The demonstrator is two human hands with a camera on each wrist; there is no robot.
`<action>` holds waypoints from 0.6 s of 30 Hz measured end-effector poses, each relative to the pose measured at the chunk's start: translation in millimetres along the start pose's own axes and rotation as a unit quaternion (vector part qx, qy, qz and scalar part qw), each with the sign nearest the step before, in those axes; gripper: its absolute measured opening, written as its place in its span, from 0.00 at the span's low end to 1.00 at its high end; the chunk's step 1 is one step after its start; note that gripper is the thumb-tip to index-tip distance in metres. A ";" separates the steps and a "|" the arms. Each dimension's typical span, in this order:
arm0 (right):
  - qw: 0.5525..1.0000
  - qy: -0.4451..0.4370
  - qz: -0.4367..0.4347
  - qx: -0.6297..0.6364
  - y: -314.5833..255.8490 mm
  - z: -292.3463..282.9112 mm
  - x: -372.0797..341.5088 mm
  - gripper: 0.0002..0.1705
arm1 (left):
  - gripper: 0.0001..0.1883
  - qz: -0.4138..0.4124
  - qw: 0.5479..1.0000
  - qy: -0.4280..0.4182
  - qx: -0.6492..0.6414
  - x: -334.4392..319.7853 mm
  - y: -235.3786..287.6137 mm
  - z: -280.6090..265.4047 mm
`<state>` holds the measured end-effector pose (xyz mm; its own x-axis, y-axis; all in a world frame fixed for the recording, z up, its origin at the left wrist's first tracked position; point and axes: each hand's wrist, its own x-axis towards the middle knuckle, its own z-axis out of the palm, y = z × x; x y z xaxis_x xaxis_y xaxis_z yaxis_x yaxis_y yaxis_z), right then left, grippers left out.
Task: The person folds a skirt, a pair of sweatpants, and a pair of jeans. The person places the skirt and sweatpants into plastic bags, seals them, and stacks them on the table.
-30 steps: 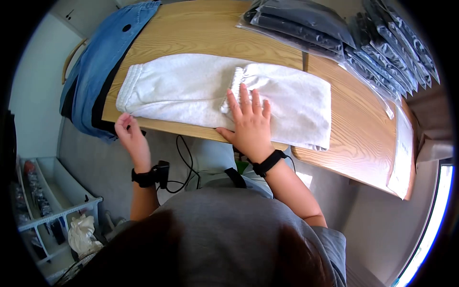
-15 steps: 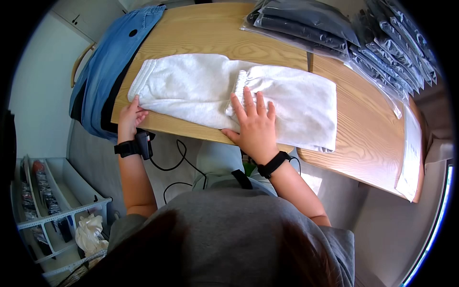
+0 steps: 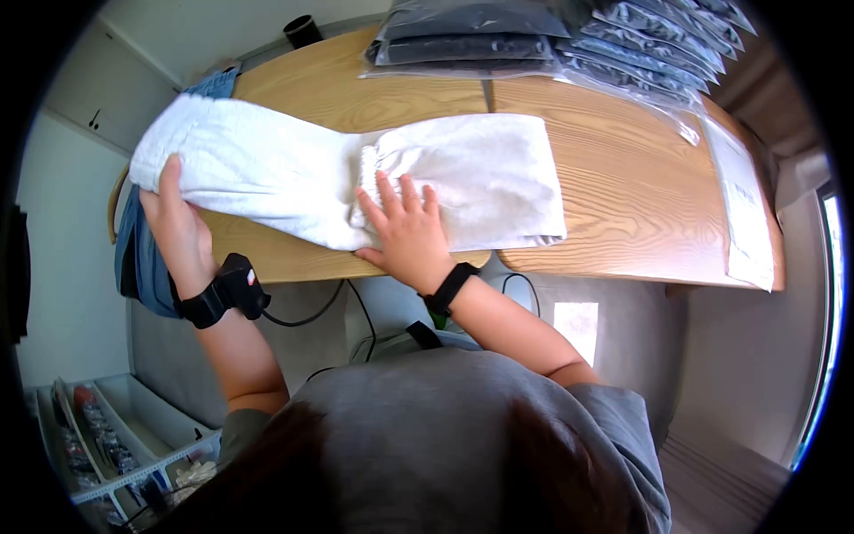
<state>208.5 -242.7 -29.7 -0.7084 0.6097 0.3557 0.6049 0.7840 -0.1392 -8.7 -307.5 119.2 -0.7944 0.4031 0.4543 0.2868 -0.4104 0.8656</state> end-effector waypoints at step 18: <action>0.989 0.067 -0.071 0.114 12.4 -18.4 -41.3 0.26 | 0.34 0.037 0.812 -0.551 0.191 -104.6 -61.6 26.7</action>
<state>251.9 -260.3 -29.1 -0.7159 0.4828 0.5044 0.3949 0.8757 -0.2777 71.0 -302.5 24.0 0.1320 0.9623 0.2377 0.6244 -0.2670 0.7341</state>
